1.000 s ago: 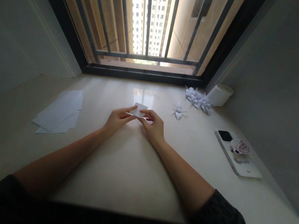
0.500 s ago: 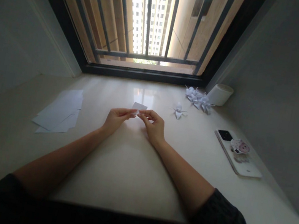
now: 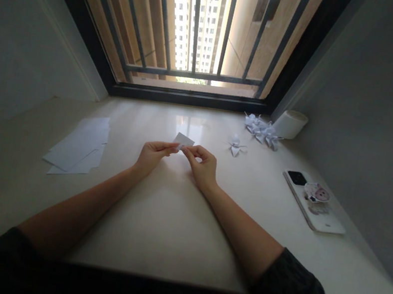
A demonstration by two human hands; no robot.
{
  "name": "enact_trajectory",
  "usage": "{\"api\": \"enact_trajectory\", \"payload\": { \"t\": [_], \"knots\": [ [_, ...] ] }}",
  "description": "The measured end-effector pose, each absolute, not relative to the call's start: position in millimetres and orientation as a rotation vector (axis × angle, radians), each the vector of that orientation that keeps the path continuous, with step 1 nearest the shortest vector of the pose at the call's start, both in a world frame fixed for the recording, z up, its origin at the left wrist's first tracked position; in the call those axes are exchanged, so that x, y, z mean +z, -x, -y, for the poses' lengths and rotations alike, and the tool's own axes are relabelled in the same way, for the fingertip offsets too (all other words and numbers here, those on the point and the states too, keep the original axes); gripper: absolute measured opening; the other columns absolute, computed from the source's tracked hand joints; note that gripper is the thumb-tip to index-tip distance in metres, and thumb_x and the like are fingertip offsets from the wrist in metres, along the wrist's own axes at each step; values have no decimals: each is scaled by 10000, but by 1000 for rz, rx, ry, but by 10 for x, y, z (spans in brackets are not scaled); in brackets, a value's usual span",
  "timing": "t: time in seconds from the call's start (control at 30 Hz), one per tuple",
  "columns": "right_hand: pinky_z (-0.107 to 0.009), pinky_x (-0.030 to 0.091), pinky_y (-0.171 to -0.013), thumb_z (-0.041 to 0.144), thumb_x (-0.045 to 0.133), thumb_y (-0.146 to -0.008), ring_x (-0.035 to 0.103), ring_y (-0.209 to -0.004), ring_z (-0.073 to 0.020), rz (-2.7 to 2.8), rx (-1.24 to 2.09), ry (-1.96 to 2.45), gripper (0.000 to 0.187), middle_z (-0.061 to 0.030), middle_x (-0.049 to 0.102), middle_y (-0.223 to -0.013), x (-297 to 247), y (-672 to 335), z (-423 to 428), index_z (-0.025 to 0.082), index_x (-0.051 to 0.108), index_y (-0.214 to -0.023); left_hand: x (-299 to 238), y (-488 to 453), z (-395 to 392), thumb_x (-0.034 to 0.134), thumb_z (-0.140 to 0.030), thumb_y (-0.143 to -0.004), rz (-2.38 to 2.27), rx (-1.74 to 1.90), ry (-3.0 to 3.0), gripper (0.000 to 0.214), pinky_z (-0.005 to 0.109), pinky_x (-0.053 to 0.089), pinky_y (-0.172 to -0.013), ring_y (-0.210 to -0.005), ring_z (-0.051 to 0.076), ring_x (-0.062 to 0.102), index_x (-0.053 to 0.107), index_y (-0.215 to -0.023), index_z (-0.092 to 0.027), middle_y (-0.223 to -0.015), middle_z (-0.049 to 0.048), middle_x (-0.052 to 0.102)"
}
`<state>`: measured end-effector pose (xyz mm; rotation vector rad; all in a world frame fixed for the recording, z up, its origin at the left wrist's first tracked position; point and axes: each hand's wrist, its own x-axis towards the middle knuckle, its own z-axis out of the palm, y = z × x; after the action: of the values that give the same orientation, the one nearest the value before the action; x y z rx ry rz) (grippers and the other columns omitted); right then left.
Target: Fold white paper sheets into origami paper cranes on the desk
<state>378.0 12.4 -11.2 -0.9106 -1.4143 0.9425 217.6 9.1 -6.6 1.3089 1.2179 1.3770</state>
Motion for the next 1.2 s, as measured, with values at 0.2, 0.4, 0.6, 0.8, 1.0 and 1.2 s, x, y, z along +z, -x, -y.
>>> {"api": "enact_trajectory", "payload": {
  "t": [0.2, 0.4, 0.6, 0.8, 1.0, 1.2],
  "knots": [
    [-326, 487, -717, 420, 688, -700, 640, -716, -181, 1395, 892, 978, 209, -25, 716, -752, -76, -3788, -94, 219, 725, -744, -50, -2180, -74, 749, -346, -619, -1188, 1372, -1287, 284, 278, 444, -664, -750, 170, 629, 737, -863, -201, -809, 59, 729],
    [-338, 503, -720, 403, 712, -672, 654, -690, -184, 1290, 999, 955, 207, -38, 721, -734, -95, -3759, -100, 209, 731, -743, -55, -2179, -75, 747, -345, -622, -1177, 1372, -1282, 295, 284, 450, -678, -767, 175, 634, 734, -880, -204, -843, 65, 729],
    [-338, 518, -730, 367, 741, -639, 667, -686, -182, 1174, 1129, 918, 202, -39, 724, -725, -78, -3738, -97, 199, 727, -750, -64, -2179, -79, 753, -337, -615, -1154, 1374, -1263, 299, 289, 463, -701, -761, 169, 638, 732, -882, -205, -850, 61, 730],
    [-338, 527, -712, 388, 760, -606, 671, -679, -189, 1167, 1144, 952, 259, -55, 724, -721, -67, -3756, -99, 177, 715, -749, -47, -2184, -67, 766, -322, -601, -1148, 1376, -1255, 296, 307, 481, -752, -799, 184, 645, 736, -863, -188, -870, 70, 729],
    [-341, 529, -681, 400, 765, -598, 663, -640, -182, 1143, 1142, 950, 271, -45, 712, -685, -76, -3740, -103, 175, 695, -732, -39, -2182, -64, 768, -330, -593, -1134, 1350, -1221, 318, 332, 482, -788, -819, 192, 648, 733, -874, -187, -868, 70, 728],
    [-332, 533, -650, 410, 770, -588, 656, -598, -170, 1141, 1099, 913, 326, 5, 683, -607, -84, -3740, -107, 203, 588, -761, -44, -2195, -66, 772, -342, -580, -1094, 1353, -1196, 308, 311, 476, -738, -792, 187, 654, 705, -818, -158, -829, 64, 723]
  ]
}}
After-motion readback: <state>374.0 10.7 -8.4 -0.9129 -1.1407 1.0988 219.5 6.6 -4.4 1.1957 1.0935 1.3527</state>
